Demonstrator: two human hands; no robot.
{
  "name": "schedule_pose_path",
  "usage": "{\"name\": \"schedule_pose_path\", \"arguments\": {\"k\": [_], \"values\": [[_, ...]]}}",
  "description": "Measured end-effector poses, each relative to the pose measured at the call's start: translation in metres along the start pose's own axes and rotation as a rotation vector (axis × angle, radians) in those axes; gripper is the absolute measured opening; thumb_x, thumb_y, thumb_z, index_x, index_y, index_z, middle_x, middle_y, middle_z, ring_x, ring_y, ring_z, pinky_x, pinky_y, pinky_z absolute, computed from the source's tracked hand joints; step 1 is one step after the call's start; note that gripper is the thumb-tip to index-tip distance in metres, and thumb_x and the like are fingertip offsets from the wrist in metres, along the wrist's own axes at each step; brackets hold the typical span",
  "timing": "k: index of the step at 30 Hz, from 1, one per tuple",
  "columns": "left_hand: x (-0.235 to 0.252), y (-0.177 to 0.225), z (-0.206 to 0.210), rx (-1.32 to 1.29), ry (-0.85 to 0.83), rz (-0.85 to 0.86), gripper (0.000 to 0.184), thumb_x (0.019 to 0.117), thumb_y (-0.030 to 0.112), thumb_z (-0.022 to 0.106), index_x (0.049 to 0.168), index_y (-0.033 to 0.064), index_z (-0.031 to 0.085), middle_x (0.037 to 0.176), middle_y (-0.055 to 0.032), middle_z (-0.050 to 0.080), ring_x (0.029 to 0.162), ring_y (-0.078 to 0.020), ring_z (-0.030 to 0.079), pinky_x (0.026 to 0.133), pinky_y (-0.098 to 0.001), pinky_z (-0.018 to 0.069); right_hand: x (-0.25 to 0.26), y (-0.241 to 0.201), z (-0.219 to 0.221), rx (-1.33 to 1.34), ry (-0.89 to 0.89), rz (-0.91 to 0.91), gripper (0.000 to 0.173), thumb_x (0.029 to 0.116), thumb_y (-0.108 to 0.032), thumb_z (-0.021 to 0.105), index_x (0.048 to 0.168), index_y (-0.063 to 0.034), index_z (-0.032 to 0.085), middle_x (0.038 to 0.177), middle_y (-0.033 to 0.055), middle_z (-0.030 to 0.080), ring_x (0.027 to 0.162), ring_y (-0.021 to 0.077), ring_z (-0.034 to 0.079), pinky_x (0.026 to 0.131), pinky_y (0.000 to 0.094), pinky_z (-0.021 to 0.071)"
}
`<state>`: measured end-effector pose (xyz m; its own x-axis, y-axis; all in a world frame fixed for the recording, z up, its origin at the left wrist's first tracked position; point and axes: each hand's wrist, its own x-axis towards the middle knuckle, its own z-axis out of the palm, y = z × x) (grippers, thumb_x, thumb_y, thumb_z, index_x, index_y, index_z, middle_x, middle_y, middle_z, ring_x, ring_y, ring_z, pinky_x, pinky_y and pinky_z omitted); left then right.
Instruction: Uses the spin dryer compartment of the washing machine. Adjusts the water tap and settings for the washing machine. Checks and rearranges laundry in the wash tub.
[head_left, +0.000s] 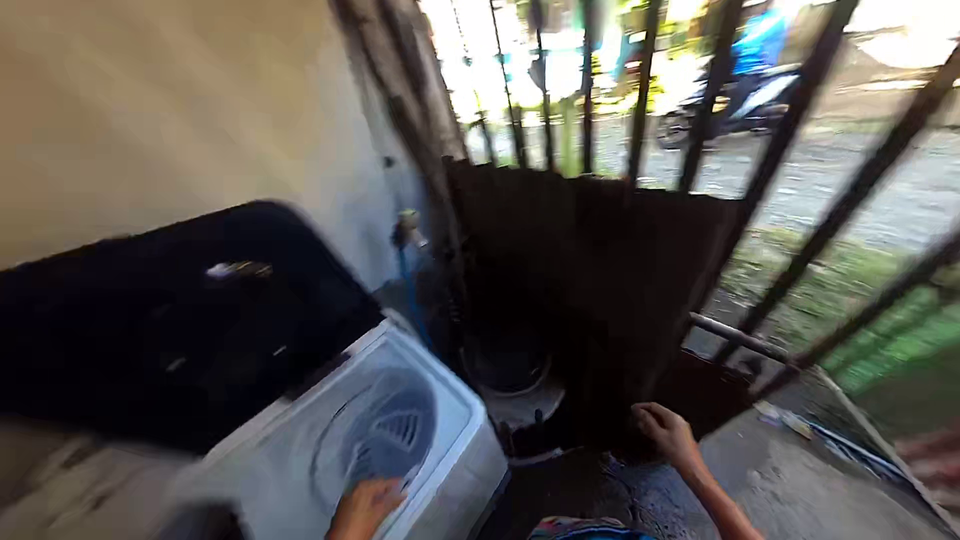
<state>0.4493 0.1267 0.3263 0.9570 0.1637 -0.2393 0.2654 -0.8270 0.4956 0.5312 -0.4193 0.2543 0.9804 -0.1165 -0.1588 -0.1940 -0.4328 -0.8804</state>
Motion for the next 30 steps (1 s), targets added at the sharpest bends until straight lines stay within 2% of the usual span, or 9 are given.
{"name": "schedule_pose_path", "arguments": {"k": [2, 4, 7, 11, 13, 15, 21, 26, 30], "values": [[0.014, 0.04, -0.062, 0.053, 0.078, -0.021, 0.034, 0.0943, 0.029, 0.075, 0.118, 0.0046, 0.075, 0.123, -0.0204, 0.071, 0.122, -0.0401, 0.063, 0.109, -0.0687, 0.0408, -0.002, 0.007, 0.001, 0.022, -0.025, -0.017, 0.027, 0.1045, -0.018, 0.056, 0.12, -0.0019, 0.071, 0.103, 0.0157, 0.075, 0.087, 0.0249, 0.074, 0.085, 0.0481, 0.0613], [0.025, 0.087, -0.136, 0.159, 0.467, 0.073, 0.048, 0.0973, 0.039, 0.069, 0.133, 0.0077, 0.068, 0.145, -0.0249, 0.056, 0.142, -0.0461, 0.043, 0.115, -0.0783, 0.0172, -0.003, 0.012, 0.002, 0.011, -0.053, -0.021, 0.028, 0.1044, -0.018, 0.056, 0.119, -0.0006, 0.071, 0.101, 0.0174, 0.074, 0.086, 0.027, 0.074, 0.083, 0.0498, 0.0606], [0.054, 0.123, -0.249, 0.376, 0.908, 0.196, 0.068, 0.1009, 0.058, 0.053, 0.15, 0.0124, 0.052, 0.161, -0.0247, 0.036, 0.153, -0.0489, 0.022, 0.114, -0.0827, 0.0051, -0.005, 0.013, 0.007, -0.051, -0.091, -0.022, 0.027, 0.1039, -0.019, 0.057, 0.118, -0.0028, 0.073, 0.099, 0.0158, 0.075, 0.086, 0.0264, 0.074, 0.085, 0.0506, 0.0602], [0.088, 0.137, -0.361, 0.399, 0.941, 0.07, 0.075, 0.1039, 0.062, 0.038, 0.158, 0.0101, 0.039, 0.167, -0.0267, 0.023, 0.155, -0.0528, 0.004, 0.11, -0.0853, -0.0062, -0.002, -0.006, 0.016, -0.041, -0.154, -0.034, 0.028, 0.1043, -0.021, 0.056, 0.118, -0.0039, 0.073, 0.101, 0.0149, 0.075, 0.088, 0.0243, 0.075, 0.086, 0.0473, 0.0612], [0.111, 0.119, -0.381, 0.389, 0.846, -0.058, 0.074, 0.1056, 0.063, 0.03, 0.153, 0.009, 0.048, 0.157, -0.0315, 0.039, 0.151, -0.0567, 0.018, 0.108, -0.0875, -0.0003, 0.004, -0.022, 0.025, -0.058, -0.174, -0.068, 0.028, 0.105, -0.021, 0.055, 0.118, -0.0047, 0.073, 0.1, 0.0136, 0.076, 0.088, 0.0229, 0.075, 0.086, 0.0461, 0.061], [0.125, 0.105, -0.379, 0.398, 0.798, -0.104, 0.066, 0.1088, 0.056, 0.03, 0.142, 0.0057, 0.058, 0.142, -0.0333, 0.054, 0.142, -0.0568, 0.037, 0.108, -0.0861, 0.0071, 0.009, -0.036, 0.038, -0.074, -0.191, -0.09, 0.028, 0.1055, -0.022, 0.054, 0.118, -0.006, 0.073, 0.1, 0.0121, 0.076, 0.088, 0.0211, 0.075, 0.086, 0.0443, 0.0613], [0.053, 0.117, -0.331, 0.63, 0.734, 0.166, 0.045, 0.1131, 0.029, 0.036, 0.133, 0.0004, 0.065, 0.111, -0.0363, 0.068, 0.111, -0.06, 0.061, 0.115, -0.0807, 0.0082, 0.039, -0.091, 0.091, -0.136, -0.389, -0.248, 0.031, 0.1051, -0.022, 0.052, 0.122, -0.0038, 0.071, 0.105, 0.014, 0.074, 0.092, 0.0225, 0.073, 0.089, 0.0447, 0.0594], [-0.032, 0.109, -0.204, 0.68, 0.734, 0.35, 0.041, 0.1116, 0.026, 0.041, 0.137, 0.003, 0.065, 0.125, -0.0187, 0.071, 0.12, -0.0386, 0.066, 0.121, -0.0723, 0.0171, 0.077, -0.178, 0.138, -0.091, -0.361, -0.536, 0.028, 0.1038, -0.016, 0.055, 0.123, -0.002, 0.07, 0.112, 0.015, 0.072, 0.096, 0.0219, 0.072, 0.091, 0.0434, 0.0596], [-0.057, 0.074, -0.082, 0.586, 0.782, 0.414, 0.035, 0.1045, 0.031, 0.059, 0.129, 0.0113, 0.072, 0.134, -0.0061, 0.069, 0.132, -0.0329, 0.059, 0.114, -0.0775, 0.0225, 0.097, -0.272, 0.169, -0.07, -0.291, -0.754, 0.03, 0.1053, -0.014, 0.054, 0.13, -0.0008, 0.064, 0.118, 0.0203, 0.068, 0.101, 0.0284, 0.07, 0.092, 0.0475, 0.0584]]}}
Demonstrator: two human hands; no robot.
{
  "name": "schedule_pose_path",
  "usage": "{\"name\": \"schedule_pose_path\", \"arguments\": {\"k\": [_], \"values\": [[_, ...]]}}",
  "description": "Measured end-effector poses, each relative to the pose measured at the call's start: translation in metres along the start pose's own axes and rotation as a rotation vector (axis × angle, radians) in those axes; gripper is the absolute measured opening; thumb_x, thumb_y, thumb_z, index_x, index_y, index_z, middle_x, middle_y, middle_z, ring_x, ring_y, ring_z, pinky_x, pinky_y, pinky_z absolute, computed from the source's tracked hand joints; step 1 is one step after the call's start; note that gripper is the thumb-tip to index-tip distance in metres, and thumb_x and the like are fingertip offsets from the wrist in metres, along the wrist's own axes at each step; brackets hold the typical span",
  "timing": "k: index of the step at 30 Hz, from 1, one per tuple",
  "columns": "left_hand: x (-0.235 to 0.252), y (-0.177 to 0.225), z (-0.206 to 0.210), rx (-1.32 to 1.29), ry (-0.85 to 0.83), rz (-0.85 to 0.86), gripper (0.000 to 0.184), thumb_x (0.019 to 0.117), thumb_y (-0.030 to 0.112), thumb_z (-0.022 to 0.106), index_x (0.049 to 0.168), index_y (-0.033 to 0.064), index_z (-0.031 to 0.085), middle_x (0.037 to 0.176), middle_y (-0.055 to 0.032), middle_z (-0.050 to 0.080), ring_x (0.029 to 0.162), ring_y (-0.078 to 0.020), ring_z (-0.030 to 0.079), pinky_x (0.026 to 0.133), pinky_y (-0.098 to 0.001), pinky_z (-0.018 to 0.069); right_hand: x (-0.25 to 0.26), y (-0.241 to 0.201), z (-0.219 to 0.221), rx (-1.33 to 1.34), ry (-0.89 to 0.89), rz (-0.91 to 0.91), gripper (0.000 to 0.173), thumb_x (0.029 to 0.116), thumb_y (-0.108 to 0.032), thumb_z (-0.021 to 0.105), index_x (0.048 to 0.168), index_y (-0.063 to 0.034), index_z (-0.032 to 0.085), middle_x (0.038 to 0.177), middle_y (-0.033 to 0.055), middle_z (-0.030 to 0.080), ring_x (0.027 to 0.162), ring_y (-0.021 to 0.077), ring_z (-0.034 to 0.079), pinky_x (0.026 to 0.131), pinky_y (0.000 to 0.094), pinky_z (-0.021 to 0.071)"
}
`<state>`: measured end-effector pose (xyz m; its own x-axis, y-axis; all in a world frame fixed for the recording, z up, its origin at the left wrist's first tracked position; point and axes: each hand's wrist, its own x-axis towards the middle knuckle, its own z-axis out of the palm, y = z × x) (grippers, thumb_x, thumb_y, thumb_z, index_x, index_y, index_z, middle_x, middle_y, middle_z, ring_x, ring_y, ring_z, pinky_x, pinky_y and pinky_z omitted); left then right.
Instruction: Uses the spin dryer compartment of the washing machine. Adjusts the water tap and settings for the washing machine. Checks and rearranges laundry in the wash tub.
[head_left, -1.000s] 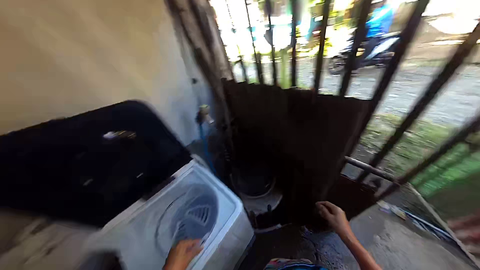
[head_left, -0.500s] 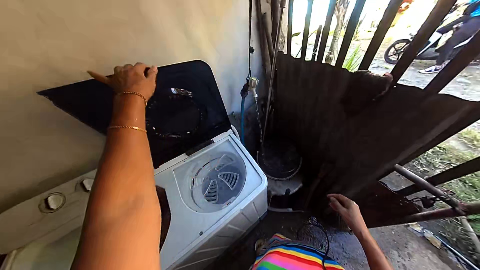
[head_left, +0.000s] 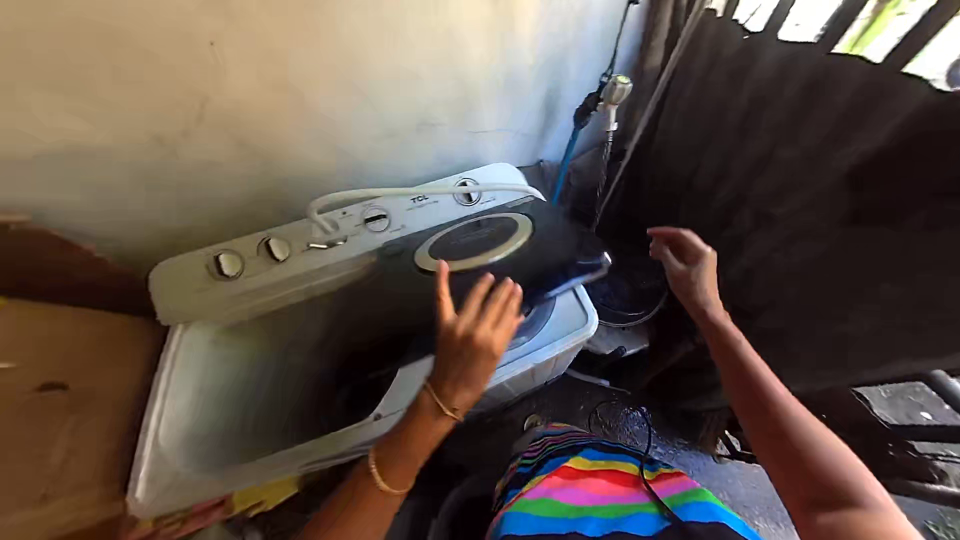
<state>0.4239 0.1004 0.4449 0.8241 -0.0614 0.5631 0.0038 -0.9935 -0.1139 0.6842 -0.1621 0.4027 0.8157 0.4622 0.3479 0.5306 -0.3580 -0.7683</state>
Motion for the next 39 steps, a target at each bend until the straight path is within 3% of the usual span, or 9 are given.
{"name": "schedule_pose_path", "arguments": {"k": [3, 8, 12, 18, 23, 25, 30, 35, 39], "values": [[-0.044, 0.021, 0.04, -0.111, -0.018, -0.044, 0.033, 0.1021, 0.032, 0.062, 0.129, 0.0157, 0.073, 0.141, -0.0003, 0.065, 0.139, -0.0318, 0.053, 0.112, -0.0792, 0.0241, 0.063, -0.04, 0.033, -0.018, -0.044, -0.149, 0.029, 0.1052, -0.02, 0.056, 0.124, -0.0034, 0.069, 0.116, 0.0175, 0.07, 0.101, 0.0256, 0.071, 0.091, 0.0446, 0.06], [-0.092, 0.03, 0.104, -0.189, -0.076, -0.071, 0.029, 0.1008, 0.035, 0.063, 0.125, 0.0199, 0.072, 0.152, 0.0009, 0.055, 0.146, -0.03, 0.045, 0.113, -0.0793, 0.022, 0.128, -0.083, 0.147, -0.146, -0.396, -0.394, 0.024, 0.1019, -0.015, 0.059, 0.116, -0.0027, 0.073, 0.113, 0.0172, 0.071, 0.102, 0.0294, 0.071, 0.095, 0.049, 0.0575], [-0.118, 0.027, 0.15, -0.254, -0.128, -0.132, 0.053, 0.092, 0.04, 0.072, 0.14, 0.0199, 0.063, 0.159, -0.0055, 0.048, 0.149, -0.0294, 0.041, 0.115, -0.0783, 0.0187, 0.169, -0.077, 0.242, -0.373, -0.628, -0.487, 0.029, 0.0991, -0.008, 0.061, 0.126, -0.0041, 0.07, 0.125, 0.0212, 0.066, 0.117, 0.0404, 0.064, 0.099, 0.0594, 0.0515], [-0.117, 0.025, 0.153, -0.295, -0.185, -0.142, 0.062, 0.0958, 0.041, 0.068, 0.152, 0.0208, 0.051, 0.163, -0.007, 0.042, 0.152, -0.0257, 0.036, 0.12, -0.0711, 0.0183, 0.227, -0.086, 0.314, -0.638, -0.632, -0.535, 0.046, 0.0989, 0.008, 0.05, 0.145, 0.0002, 0.053, 0.153, 0.0206, 0.047, 0.131, 0.045, 0.055, 0.096, 0.0586, 0.054], [-0.118, 0.024, 0.156, -0.319, -0.177, -0.147, 0.058, 0.0975, 0.04, 0.066, 0.151, 0.0204, 0.053, 0.162, -0.0073, 0.042, 0.153, -0.0257, 0.035, 0.122, -0.0678, 0.0194, 0.261, -0.104, 0.327, -0.804, -0.612, -0.747, 0.02, 0.0962, 0.011, 0.051, 0.11, 0.0085, 0.066, 0.136, 0.0229, 0.056, 0.114, 0.0453, 0.061, 0.079, 0.0584, 0.0568], [-0.118, 0.024, 0.156, -0.318, -0.179, -0.143, 0.056, 0.0986, 0.039, 0.064, 0.151, 0.0204, 0.053, 0.162, -0.0076, 0.042, 0.152, -0.0261, 0.036, 0.122, -0.0671, 0.0209, 0.264, -0.108, 0.329, -0.876, -0.688, -0.775, 0.02, 0.0983, 0.01, 0.049, 0.111, 0.0087, 0.064, 0.132, 0.0242, 0.057, 0.109, 0.046, 0.064, 0.077, 0.0589, 0.0566], [-0.117, 0.024, 0.156, -0.319, -0.168, -0.136, 0.053, 0.0987, 0.036, 0.065, 0.149, 0.021, 0.055, 0.16, -0.0073, 0.045, 0.151, -0.0255, 0.037, 0.122, -0.0653, 0.0226, 0.263, -0.115, 0.334, -1.012, -0.749, -0.676, 0.024, 0.102, 0.008, 0.043, 0.119, 0.0139, 0.059, 0.125, 0.03, 0.058, 0.101, 0.0481, 0.066, 0.078, 0.0602, 0.0549], [-0.116, 0.023, 0.154, -0.324, -0.179, -0.136, 0.055, 0.0978, 0.035, 0.067, 0.15, 0.0205, 0.054, 0.161, -0.0076, 0.044, 0.151, -0.0248, 0.037, 0.122, -0.0645, 0.0222, 0.267, -0.123, 0.341, -1.076, -0.802, -0.675, 0.019, 0.1015, 0.006, 0.046, 0.108, 0.0139, 0.062, 0.115, 0.0297, 0.061, 0.096, 0.0469, 0.067, 0.078, 0.0589, 0.0553], [-0.116, 0.022, 0.155, -0.328, -0.181, -0.141, 0.055, 0.0985, 0.035, 0.066, 0.15, 0.0206, 0.053, 0.161, -0.008, 0.044, 0.151, -0.0248, 0.037, 0.122, -0.0643, 0.0221, 0.264, -0.128, 0.352, -0.818, -0.688, -0.134, 0.041, 0.1085, -0.025, 0.049, 0.105, 0.0109, 0.067, 0.115, 0.0316, 0.067, 0.113, 0.0484, 0.065, 0.091, 0.0644, 0.0515]]}}
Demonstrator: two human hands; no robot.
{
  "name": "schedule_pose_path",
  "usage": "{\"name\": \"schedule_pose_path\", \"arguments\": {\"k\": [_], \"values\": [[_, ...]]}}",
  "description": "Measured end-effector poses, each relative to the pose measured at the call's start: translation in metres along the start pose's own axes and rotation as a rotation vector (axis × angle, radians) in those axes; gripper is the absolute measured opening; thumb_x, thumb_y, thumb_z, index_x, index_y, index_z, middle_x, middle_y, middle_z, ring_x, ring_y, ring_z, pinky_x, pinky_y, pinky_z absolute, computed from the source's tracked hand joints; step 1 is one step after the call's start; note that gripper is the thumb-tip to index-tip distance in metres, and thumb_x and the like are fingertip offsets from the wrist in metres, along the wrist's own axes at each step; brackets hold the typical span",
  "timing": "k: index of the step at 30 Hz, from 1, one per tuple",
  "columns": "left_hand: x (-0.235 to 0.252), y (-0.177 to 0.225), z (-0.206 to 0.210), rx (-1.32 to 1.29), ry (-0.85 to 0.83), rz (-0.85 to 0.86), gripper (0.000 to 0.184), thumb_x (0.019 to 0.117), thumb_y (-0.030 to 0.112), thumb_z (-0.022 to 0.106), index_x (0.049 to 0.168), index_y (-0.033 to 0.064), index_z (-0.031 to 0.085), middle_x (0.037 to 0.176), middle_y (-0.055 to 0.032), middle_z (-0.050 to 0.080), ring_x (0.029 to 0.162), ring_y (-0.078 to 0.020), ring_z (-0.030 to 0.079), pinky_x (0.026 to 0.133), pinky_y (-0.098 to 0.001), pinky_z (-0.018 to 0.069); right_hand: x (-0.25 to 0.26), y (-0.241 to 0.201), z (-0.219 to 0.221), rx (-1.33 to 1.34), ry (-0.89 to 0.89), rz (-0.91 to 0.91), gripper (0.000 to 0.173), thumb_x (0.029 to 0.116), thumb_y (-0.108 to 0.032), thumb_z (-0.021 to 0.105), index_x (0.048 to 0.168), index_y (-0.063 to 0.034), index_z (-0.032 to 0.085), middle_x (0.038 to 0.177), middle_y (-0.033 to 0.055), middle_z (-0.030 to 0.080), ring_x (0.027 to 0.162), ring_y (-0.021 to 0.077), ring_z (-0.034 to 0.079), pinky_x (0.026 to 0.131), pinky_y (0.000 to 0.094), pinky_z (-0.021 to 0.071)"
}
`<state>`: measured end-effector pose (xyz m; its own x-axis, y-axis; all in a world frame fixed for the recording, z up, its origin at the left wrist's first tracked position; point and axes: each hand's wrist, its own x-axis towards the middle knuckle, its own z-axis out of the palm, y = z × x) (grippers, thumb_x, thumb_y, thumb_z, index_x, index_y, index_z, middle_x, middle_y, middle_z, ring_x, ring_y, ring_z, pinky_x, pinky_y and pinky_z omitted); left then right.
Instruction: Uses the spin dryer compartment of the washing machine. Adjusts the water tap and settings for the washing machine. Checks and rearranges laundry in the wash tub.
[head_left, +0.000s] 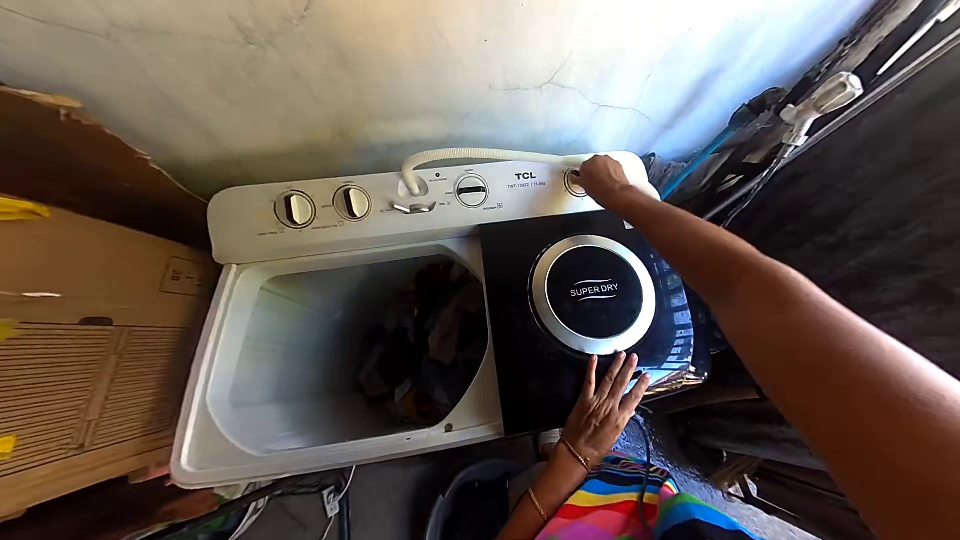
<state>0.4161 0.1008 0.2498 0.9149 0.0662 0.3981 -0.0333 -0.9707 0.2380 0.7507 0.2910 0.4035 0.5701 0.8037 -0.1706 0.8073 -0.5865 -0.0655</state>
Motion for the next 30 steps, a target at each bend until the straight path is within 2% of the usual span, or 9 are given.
{"name": "schedule_pose_path", "arguments": {"k": [7, 10, 13, 16, 19, 21, 24, 27, 30], "values": [[0.001, 0.001, -0.001, -0.031, -0.003, -0.02, 0.058, 0.0969, 0.036, 0.068, 0.151, 0.0201, 0.053, 0.162, -0.008, 0.042, 0.152, -0.0251, 0.035, 0.123, -0.065, 0.0205, 0.002, 0.002, 0.018, 0.399, 0.121, 0.268, 0.046, 0.1063, -0.036, 0.05, 0.108, 0.0064, 0.069, 0.115, 0.0269, 0.069, 0.108, 0.0422, 0.069, 0.091, 0.0622, 0.0535], [0.001, 0.003, 0.001, -0.015, 0.017, -0.031, 0.055, 0.0971, 0.037, 0.066, 0.148, 0.0202, 0.056, 0.16, -0.0079, 0.045, 0.151, -0.0257, 0.038, 0.122, -0.066, 0.0217, -0.008, -0.004, 0.018, 0.334, 0.069, 0.214, 0.044, 0.1061, -0.032, 0.053, 0.115, 0.0081, 0.068, 0.125, 0.0294, 0.066, 0.121, 0.0461, 0.062, 0.097, 0.0645, 0.0503], [0.001, 0.003, 0.003, -0.017, 0.05, -0.031, 0.054, 0.0974, 0.041, 0.063, 0.147, 0.0203, 0.058, 0.159, -0.0091, 0.046, 0.15, -0.0271, 0.039, 0.121, -0.0683, 0.0212, -0.022, 0.017, 0.007, 0.283, 0.015, 0.044, 0.037, 0.0981, -0.028, 0.067, 0.111, 0.0058, 0.07, 0.118, 0.0285, 0.068, 0.115, 0.0465, 0.064, 0.094, 0.0672, 0.0505], [0.002, 0.004, 0.002, -0.061, 0.091, -0.077, 0.061, 0.0982, 0.053, 0.058, 0.148, 0.0187, 0.057, 0.159, -0.0107, 0.046, 0.151, -0.0282, 0.037, 0.123, -0.0662, 0.0198, -0.048, 0.066, -0.033, 0.21, 0.134, -0.01, 0.041, 0.1, -0.042, 0.061, 0.11, -0.0038, 0.074, 0.112, 0.0231, 0.072, 0.107, 0.0444, 0.068, 0.085, 0.0701, 0.0526], [0.003, 0.009, 0.003, -0.066, 0.123, -0.145, 0.067, 0.0989, 0.059, 0.053, 0.149, 0.0149, 0.055, 0.159, -0.0144, 0.045, 0.152, -0.0304, 0.035, 0.125, -0.0621, 0.0196, -0.08, 0.152, -0.093, 0.161, 0.394, 0.098, 0.04, 0.1021, -0.039, 0.058, 0.118, -0.005, 0.071, 0.124, 0.0242, 0.067, 0.118, 0.0466, 0.064, 0.092, 0.0707, 0.0504], [0.005, 0.012, 0.004, -0.035, 0.131, -0.174, 0.067, 0.0996, 0.057, 0.051, 0.15, 0.0135, 0.053, 0.16, -0.0155, 0.044, 0.153, -0.0307, 0.033, 0.126, -0.0604, 0.0193, -0.094, 0.228, -0.127, 0.16, 0.479, 0.188, 0.042, 0.0964, -0.035, 0.067, 0.123, -0.003, 0.068, 0.136, 0.0312, 0.057, 0.129, 0.0545, 0.051, 0.096, 0.0759, 0.0445], [0.004, 0.015, 0.008, 0.039, 0.154, -0.216, 0.066, 0.1012, 0.056, 0.048, 0.152, 0.0131, 0.051, 0.16, -0.0158, 0.043, 0.153, -0.0297, 0.034, 0.126, -0.0584, 0.0198, -0.096, 0.322, -0.15, 0.181, 0.365, 0.202, 0.058, 0.0842, -0.029, 0.082, 0.136, -0.0078, 0.065, 0.143, 0.0395, 0.048, 0.136, 0.0637, 0.037, 0.101, 0.0844, 0.0304], [0.009, 0.021, 0.005, -0.077, 0.207, -0.313, 0.063, 0.1019, 0.052, 0.05, 0.151, 0.0129, 0.051, 0.161, -0.0163, 0.042, 0.153, -0.0302, 0.033, 0.127, -0.0566, 0.021, -0.085, 0.374, -0.144, 0.203, 0.228, 0.003, 0.051, 0.0884, -0.014, 0.081, 0.133, 0.0034, 0.062, 0.127, 0.0402, 0.059, 0.122, 0.0611, 0.053, 0.102, 0.0777, 0.0372], [0.039, 0.013, -0.019, -0.304, 0.342, -0.522, 0.054, 0.1019, 0.038, 0.056, 0.144, 0.0045, 0.057, 0.155, -0.0211, 0.047, 0.149, -0.035, 0.038, 0.124, -0.0538, 0.0308, -0.07, 0.39, -0.129, 0.31, 0.193, -0.052, 0.049, 0.0908, -0.012, 0.079, 0.132, 0.0044, 0.057, 0.114, 0.0368, 0.063, 0.101, 0.0558, 0.064, 0.092, 0.0742, 0.0476]]}}
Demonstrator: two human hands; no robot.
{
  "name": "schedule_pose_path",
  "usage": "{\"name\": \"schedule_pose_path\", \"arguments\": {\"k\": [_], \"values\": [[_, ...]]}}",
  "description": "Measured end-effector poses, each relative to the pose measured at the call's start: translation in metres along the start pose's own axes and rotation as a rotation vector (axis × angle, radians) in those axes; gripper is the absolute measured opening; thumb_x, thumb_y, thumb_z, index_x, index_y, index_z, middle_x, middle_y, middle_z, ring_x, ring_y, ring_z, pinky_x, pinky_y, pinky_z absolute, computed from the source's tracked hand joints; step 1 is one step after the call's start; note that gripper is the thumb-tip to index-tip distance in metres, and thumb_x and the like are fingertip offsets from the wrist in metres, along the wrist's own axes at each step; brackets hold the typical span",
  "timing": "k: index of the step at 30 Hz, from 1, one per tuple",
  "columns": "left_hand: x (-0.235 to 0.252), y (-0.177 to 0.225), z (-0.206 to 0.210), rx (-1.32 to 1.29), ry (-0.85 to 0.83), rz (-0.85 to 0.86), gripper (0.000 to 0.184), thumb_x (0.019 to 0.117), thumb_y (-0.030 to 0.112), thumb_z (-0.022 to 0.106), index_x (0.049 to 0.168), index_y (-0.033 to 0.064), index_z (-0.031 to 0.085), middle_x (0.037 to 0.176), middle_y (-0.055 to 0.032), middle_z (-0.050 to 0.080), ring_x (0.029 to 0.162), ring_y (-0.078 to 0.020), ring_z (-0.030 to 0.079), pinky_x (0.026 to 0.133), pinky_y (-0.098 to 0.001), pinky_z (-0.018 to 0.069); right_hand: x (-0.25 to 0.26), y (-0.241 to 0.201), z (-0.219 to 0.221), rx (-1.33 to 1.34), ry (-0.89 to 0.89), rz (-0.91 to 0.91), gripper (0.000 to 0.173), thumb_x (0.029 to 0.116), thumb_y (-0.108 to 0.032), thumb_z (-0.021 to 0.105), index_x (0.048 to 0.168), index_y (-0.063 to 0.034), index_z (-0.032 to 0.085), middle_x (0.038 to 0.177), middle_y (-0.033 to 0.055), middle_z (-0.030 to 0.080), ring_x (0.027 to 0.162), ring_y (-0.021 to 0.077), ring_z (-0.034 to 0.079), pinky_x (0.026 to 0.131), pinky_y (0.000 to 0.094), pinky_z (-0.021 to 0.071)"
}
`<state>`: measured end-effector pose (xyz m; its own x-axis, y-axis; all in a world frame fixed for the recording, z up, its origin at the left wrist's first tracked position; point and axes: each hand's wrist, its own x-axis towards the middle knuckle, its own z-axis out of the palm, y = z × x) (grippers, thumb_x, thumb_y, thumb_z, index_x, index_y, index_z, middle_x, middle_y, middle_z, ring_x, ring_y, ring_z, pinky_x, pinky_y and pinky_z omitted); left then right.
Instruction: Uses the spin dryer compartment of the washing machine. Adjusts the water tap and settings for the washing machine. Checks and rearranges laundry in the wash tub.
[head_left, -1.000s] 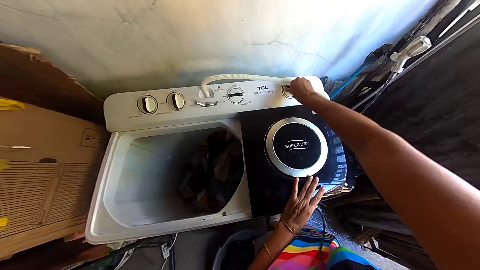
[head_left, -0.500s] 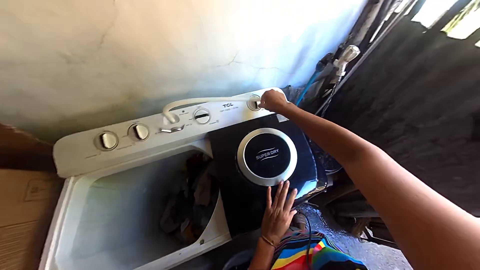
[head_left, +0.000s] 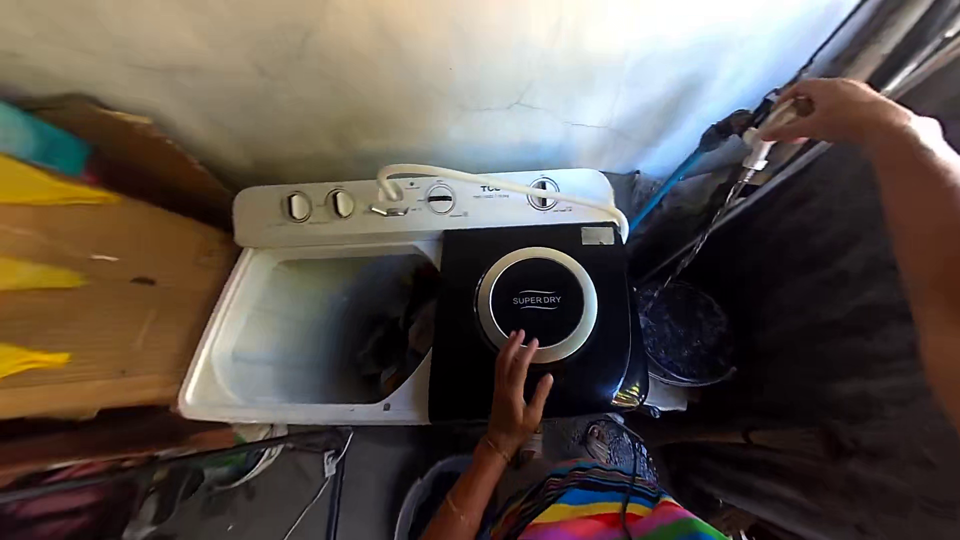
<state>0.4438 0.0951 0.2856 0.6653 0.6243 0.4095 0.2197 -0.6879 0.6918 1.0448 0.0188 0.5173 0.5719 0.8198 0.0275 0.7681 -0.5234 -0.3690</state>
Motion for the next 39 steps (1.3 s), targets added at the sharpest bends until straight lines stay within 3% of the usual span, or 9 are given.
{"name": "schedule_pose_path", "arguments": {"k": [5, 8, 10, 12, 17, 24, 31, 35, 39], "values": [[0.171, -0.051, -0.046, 0.147, 0.036, -0.399, 0.058, 0.1065, 0.039, 0.052, 0.143, -0.0054, 0.047, 0.134, -0.0254, 0.06, 0.125, -0.036, 0.059, 0.107, -0.0509, 0.0483, 0.014, 0.007, 0.001, -0.103, -0.016, -0.084, 0.045, 0.0915, -0.019, 0.08, 0.121, 0.0093, 0.062, 0.104, 0.0366, 0.065, 0.097, 0.0566, 0.064, 0.088, 0.0766, 0.0466], [0.27, -0.101, -0.065, 0.209, 0.128, -0.604, 0.065, 0.1068, 0.045, 0.048, 0.138, -0.0124, 0.049, 0.127, -0.0338, 0.061, 0.122, -0.0452, 0.06, 0.107, -0.0583, 0.0455, 0.01, 0.0, 0.001, -0.161, -0.037, -0.032, 0.045, 0.0947, -0.03, 0.076, 0.106, 0.0124, 0.064, 0.093, 0.034, 0.066, 0.089, 0.0527, 0.066, 0.085, 0.0735, 0.0478], [0.312, -0.116, -0.065, 0.23, 0.243, -0.772, 0.068, 0.1054, 0.05, 0.048, 0.13, -0.0133, 0.055, 0.128, -0.0339, 0.06, 0.123, -0.0451, 0.059, 0.105, -0.0587, 0.0451, 0.007, 0.003, 0.003, -0.148, -0.033, 0.048, 0.049, 0.0971, -0.037, 0.072, 0.103, 0.0117, 0.066, 0.091, 0.0317, 0.068, 0.085, 0.0489, 0.069, 0.084, 0.0714, 0.0502], [0.331, -0.118, -0.062, 0.235, 0.331, -0.913, 0.069, 0.104, 0.051, 0.05, 0.137, -0.0098, 0.053, 0.135, -0.0302, 0.059, 0.128, -0.0406, 0.058, 0.107, -0.0564, 0.0452, 0.005, 0.006, 0.007, -0.11, 0.0, 0.188, 0.055, 0.0991, -0.042, 0.068, 0.099, 0.0129, 0.065, 0.091, 0.0331, 0.067, 0.085, 0.0497, 0.067, 0.083, 0.0725, 0.0482], [0.34, -0.12, -0.054, 0.304, 0.386, -0.966, 0.054, 0.1026, 0.036, 0.054, 0.138, -0.0051, 0.054, 0.137, -0.024, 0.06, 0.13, -0.0334, 0.058, 0.107, -0.0509, 0.0466, 0.001, 0.003, 0.023, 0.0, 0.092, 0.425, 0.062, 0.097, -0.051, 0.064, 0.102, 0.0108, 0.065, 0.096, 0.0324, 0.066, 0.086, 0.0464, 0.067, 0.08, 0.0699, 0.0487], [0.329, -0.145, -0.085, 0.507, 0.013, -0.54, 0.043, 0.1052, 0.02, 0.055, 0.134, -0.0123, 0.052, 0.134, -0.0378, 0.053, 0.125, -0.0523, 0.055, 0.106, -0.0629, 0.0444, 0.004, -0.001, 0.027, 0.083, 0.126, 0.457, 0.058, 0.0959, -0.048, 0.067, 0.11, 0.0078, 0.064, 0.096, 0.026, 0.069, 0.08, 0.0362, 0.071, 0.081, 0.0618, 0.0547], [0.322, -0.145, -0.095, 0.44, -0.016, -0.497, 0.043, 0.1041, 0.022, 0.057, 0.13, -0.013, 0.054, 0.13, -0.036, 0.058, 0.127, -0.0497, 0.055, 0.109, -0.0617, 0.0424, 0.013, -0.001, 0.03, 0.101, 0.133, 0.443, 0.062, 0.0937, -0.049, 0.069, 0.116, 0.0081, 0.064, 0.103, 0.028, 0.069, 0.087, 0.0386, 0.071, 0.085, 0.0638, 0.0544], [0.308, -0.137, -0.093, 0.285, 0.044, -0.484, 0.067, 0.0987, 0.036, 0.069, 0.138, -0.0134, 0.046, 0.137, -0.0385, 0.051, 0.127, -0.0513, 0.053, 0.108, -0.0631, 0.0424, 0.006, -0.003, 0.026, 0.14, 0.158, 0.453, 0.061, 0.0919, -0.045, 0.072, 0.121, 0.0078, 0.062, 0.11, 0.0282, 0.068, 0.093, 0.0409, 0.072, 0.086, 0.064, 0.0558], [0.249, -0.093, -0.07, 0.167, 0.151, -0.297, 0.068, 0.0987, 0.036, 0.067, 0.142, -0.0089, 0.042, 0.131, -0.0327, 0.053, 0.107, -0.038, 0.063, 0.091, -0.0489, 0.0546, 0.002, -0.007, 0.026, 0.189, 0.174, 0.474, 0.059, 0.092, -0.045, 0.072, 0.121, 0.0051, 0.063, 0.106, 0.0242, 0.07, 0.086, 0.0347, 0.073, 0.081, 0.0566, 0.0598]]}}
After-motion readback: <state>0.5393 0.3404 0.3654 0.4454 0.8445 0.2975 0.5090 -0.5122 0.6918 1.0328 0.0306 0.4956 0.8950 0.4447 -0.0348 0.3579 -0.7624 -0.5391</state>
